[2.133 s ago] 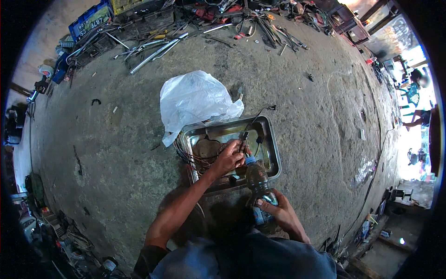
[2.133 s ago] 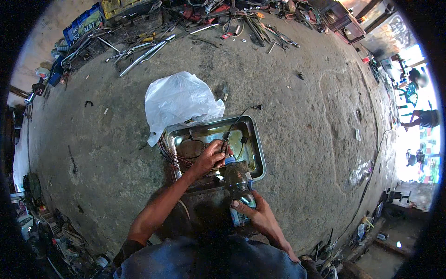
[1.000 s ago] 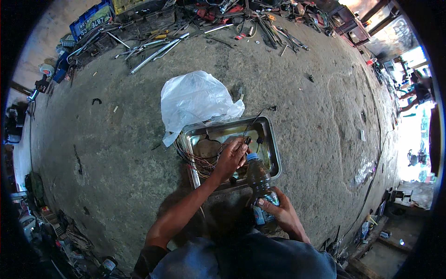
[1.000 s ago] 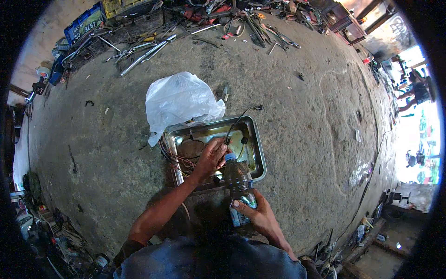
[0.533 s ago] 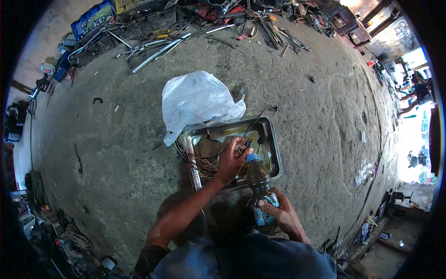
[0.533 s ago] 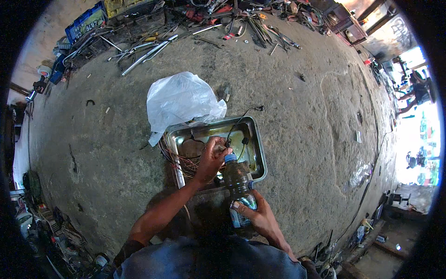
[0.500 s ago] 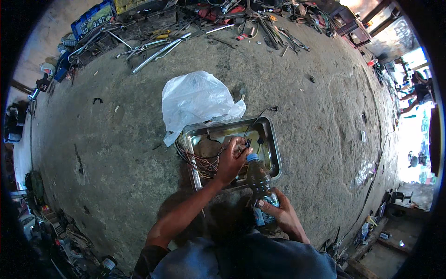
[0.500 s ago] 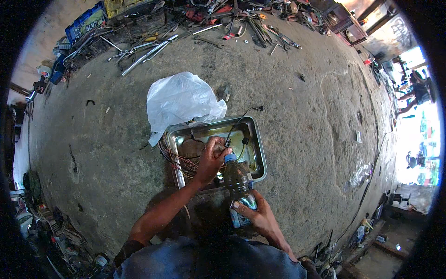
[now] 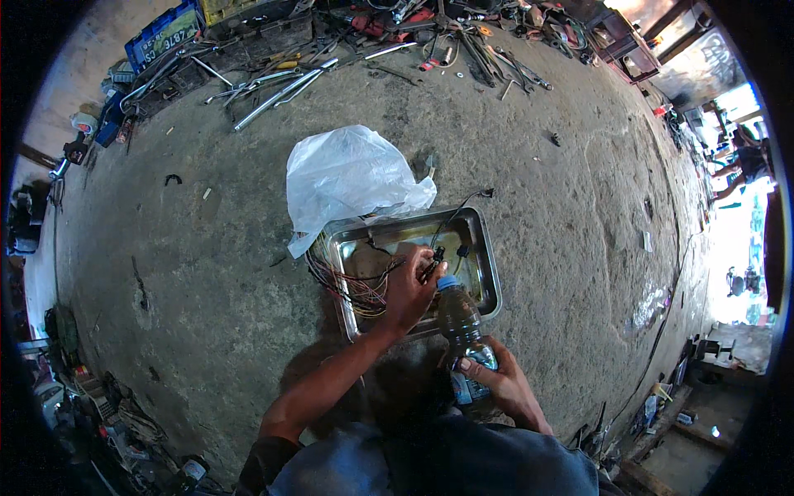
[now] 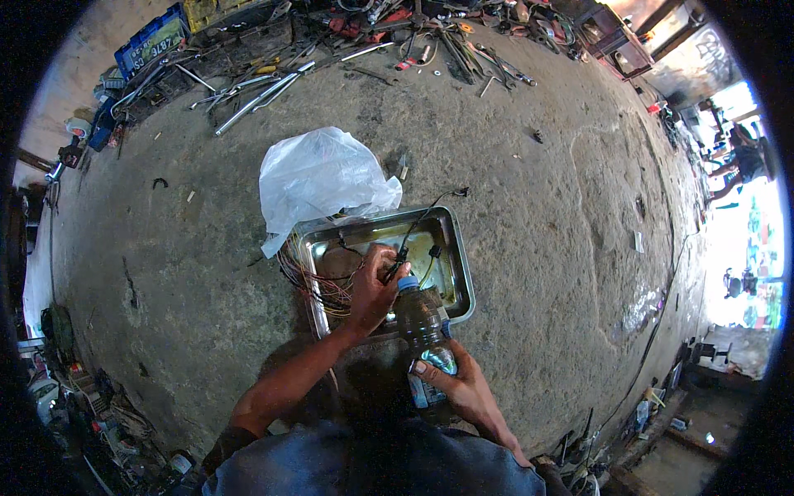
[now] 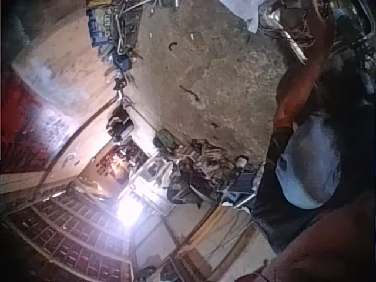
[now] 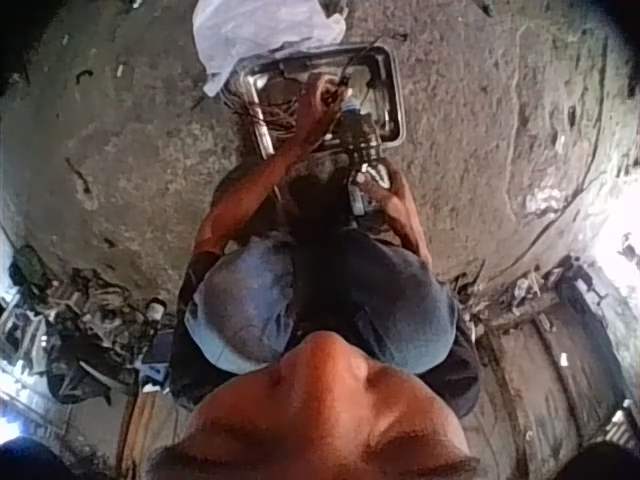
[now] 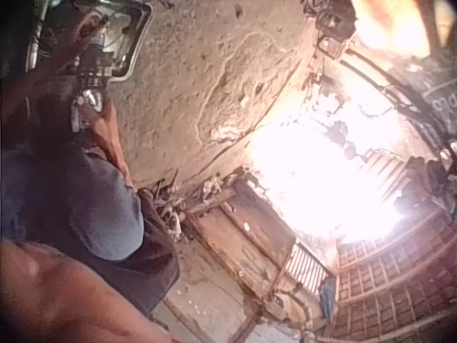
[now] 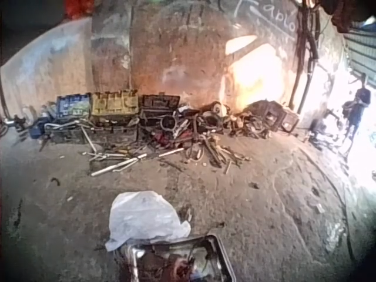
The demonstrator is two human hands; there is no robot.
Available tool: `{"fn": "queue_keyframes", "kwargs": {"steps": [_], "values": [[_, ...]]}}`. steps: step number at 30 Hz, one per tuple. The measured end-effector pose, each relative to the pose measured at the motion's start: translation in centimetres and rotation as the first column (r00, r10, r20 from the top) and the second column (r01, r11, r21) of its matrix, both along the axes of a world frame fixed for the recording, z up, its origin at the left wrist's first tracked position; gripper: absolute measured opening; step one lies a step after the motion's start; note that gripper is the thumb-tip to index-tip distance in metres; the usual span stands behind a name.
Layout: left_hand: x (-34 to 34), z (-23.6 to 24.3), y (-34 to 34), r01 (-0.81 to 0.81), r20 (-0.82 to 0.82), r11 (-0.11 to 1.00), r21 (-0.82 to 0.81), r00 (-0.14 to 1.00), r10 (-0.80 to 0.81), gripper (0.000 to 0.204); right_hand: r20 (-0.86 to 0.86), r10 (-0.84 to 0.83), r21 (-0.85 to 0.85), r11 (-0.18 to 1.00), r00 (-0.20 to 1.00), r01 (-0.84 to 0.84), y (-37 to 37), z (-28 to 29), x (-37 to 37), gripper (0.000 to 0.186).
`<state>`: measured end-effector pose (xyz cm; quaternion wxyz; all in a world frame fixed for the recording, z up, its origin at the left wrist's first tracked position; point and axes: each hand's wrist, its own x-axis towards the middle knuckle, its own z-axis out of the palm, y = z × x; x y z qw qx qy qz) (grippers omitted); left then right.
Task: Clean and inspect a motorcycle wiring harness using a brush and liquid cleaner in a metal tray.
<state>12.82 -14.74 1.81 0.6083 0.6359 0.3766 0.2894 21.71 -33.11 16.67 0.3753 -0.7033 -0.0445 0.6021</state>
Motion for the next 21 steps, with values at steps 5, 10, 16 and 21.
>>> {"fn": "queue_keyframes", "kwargs": {"steps": [5, 10, 16, 21], "values": [[0.1, -0.7, 0.1, 0.023, -0.005, 1.0, 0.018, 1.0, -0.023, 0.029, 0.013, -0.002, 0.033, 0.999, 1.0, 0.002, -0.6, -0.8, 0.1, 0.073], [-0.3, -2.0, 0.5, 0.119, 0.045, 0.984, -0.133, 0.992, -0.114, 0.033, 0.044, 0.041, 0.045, 0.998, 0.998, -0.043, -0.3, -0.7, 0.1, 0.072], [-0.5, -1.8, 0.7, 0.122, 0.077, 0.975, -0.185, 0.991, -0.109, 0.032, 0.0, -0.023, 0.075, 0.997, 1.0, 0.023, -0.2, -0.5, -0.1, 0.069], [-0.2, -1.5, 0.5, 0.124, 0.086, 0.979, -0.16, 0.99, -0.111, 0.032, 0.009, -0.019, 0.063, 0.998, 1.0, 0.018, -0.1, -0.2, -0.2, 0.069]]}}
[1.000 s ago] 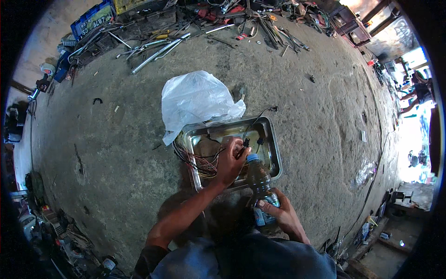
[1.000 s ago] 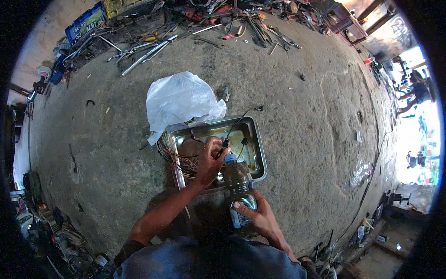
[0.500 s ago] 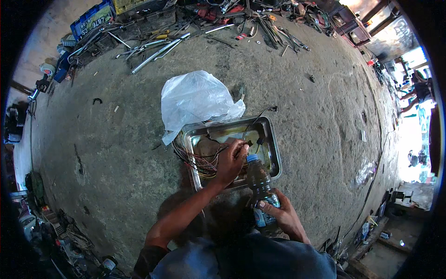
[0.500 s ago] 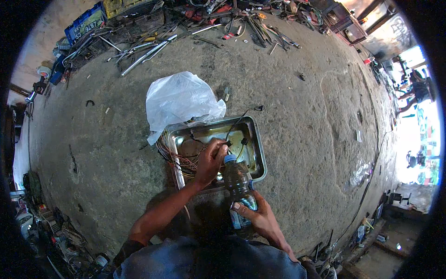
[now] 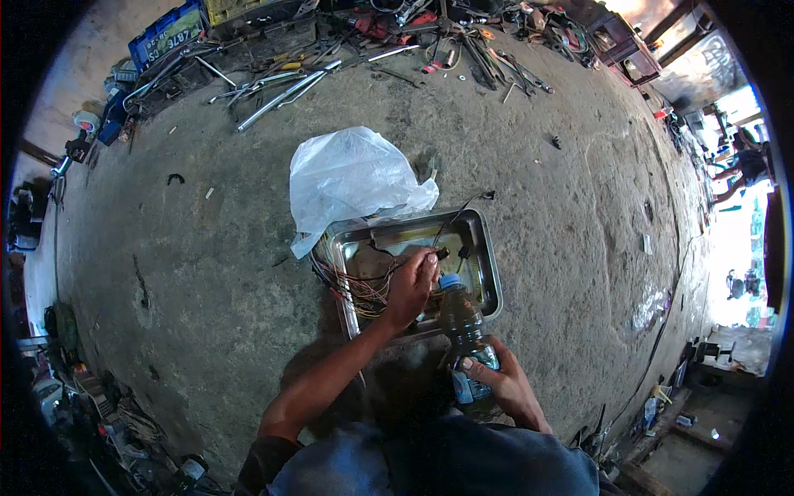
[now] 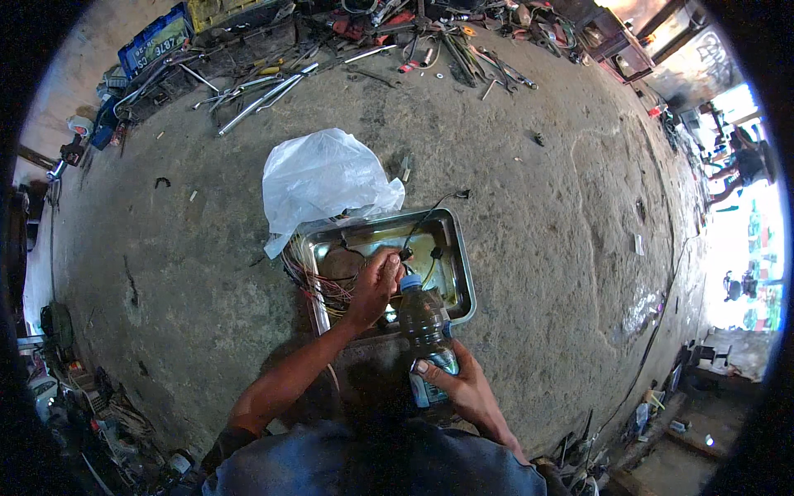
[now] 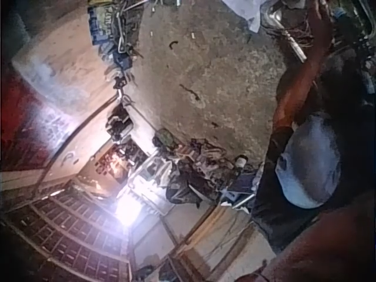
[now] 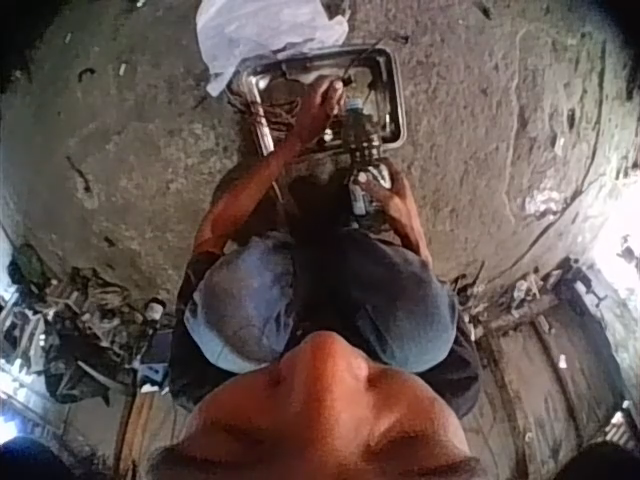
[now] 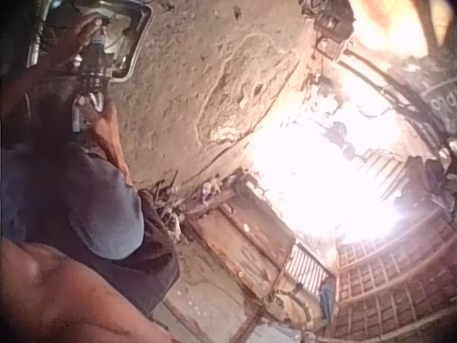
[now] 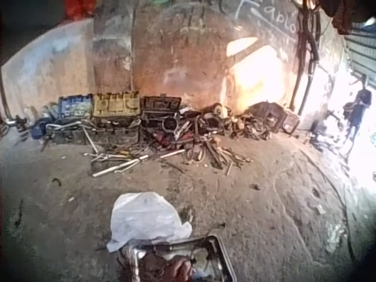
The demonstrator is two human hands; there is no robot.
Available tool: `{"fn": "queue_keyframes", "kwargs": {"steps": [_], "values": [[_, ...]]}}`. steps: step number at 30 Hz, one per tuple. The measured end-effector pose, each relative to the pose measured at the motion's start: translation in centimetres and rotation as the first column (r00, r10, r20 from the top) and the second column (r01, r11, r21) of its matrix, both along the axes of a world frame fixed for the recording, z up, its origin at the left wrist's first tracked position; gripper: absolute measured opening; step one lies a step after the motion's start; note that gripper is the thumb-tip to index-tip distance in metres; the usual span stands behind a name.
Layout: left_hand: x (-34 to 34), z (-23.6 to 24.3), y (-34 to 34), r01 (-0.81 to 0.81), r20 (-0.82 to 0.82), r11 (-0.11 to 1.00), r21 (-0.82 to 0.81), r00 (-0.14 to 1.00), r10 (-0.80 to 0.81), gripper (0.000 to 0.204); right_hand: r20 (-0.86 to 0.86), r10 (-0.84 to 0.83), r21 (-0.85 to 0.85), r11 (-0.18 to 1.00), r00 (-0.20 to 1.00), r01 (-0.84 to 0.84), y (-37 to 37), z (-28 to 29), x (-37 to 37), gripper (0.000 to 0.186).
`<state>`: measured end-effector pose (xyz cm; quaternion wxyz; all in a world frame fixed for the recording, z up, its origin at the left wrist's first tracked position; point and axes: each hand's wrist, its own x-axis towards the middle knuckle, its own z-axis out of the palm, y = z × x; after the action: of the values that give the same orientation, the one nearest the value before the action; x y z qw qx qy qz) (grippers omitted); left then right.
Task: Clean and inspect a motorcycle wiring harness using a brush and liquid cleaner in a metal tray.
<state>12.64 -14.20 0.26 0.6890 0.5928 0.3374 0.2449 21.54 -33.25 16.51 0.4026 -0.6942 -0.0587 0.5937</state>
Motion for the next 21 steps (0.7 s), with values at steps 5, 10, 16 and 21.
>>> {"fn": "queue_keyframes", "kwargs": {"steps": [5, 10, 16, 21], "values": [[-0.48, -0.16, 0.13, 0.037, -0.042, 0.999, 0.012, 0.998, -0.037, 0.034, 0.0, 0.024, -0.022, 0.999, 1.0, -0.024, 0.25, -0.01, 0.05, 0.07], [0.06, -0.17, -0.47, -0.053, -0.007, 0.989, 0.136, 0.998, 0.054, 0.035, -0.019, -0.01, -0.012, 1.0, 1.0, 0.01, 0.22, -0.15, 0.09, 0.07], [-0.28, 0.74, -0.11, 0.019, -0.042, 0.996, 0.089, 0.999, -0.015, 0.035, 0.026, -0.001, -0.015, 1.0, 1.0, 0.001, 0.25, -0.07, 0.08, 0.069], [-0.12, -0.26, -0.17, -0.008, -0.033, 1.0, 0.03, 0.999, 0.009, 0.03, 0.008, -0.033, 0.02, 0.999, 0.999, 0.033, 0.25, -0.25, -0.03, 0.065]]}}
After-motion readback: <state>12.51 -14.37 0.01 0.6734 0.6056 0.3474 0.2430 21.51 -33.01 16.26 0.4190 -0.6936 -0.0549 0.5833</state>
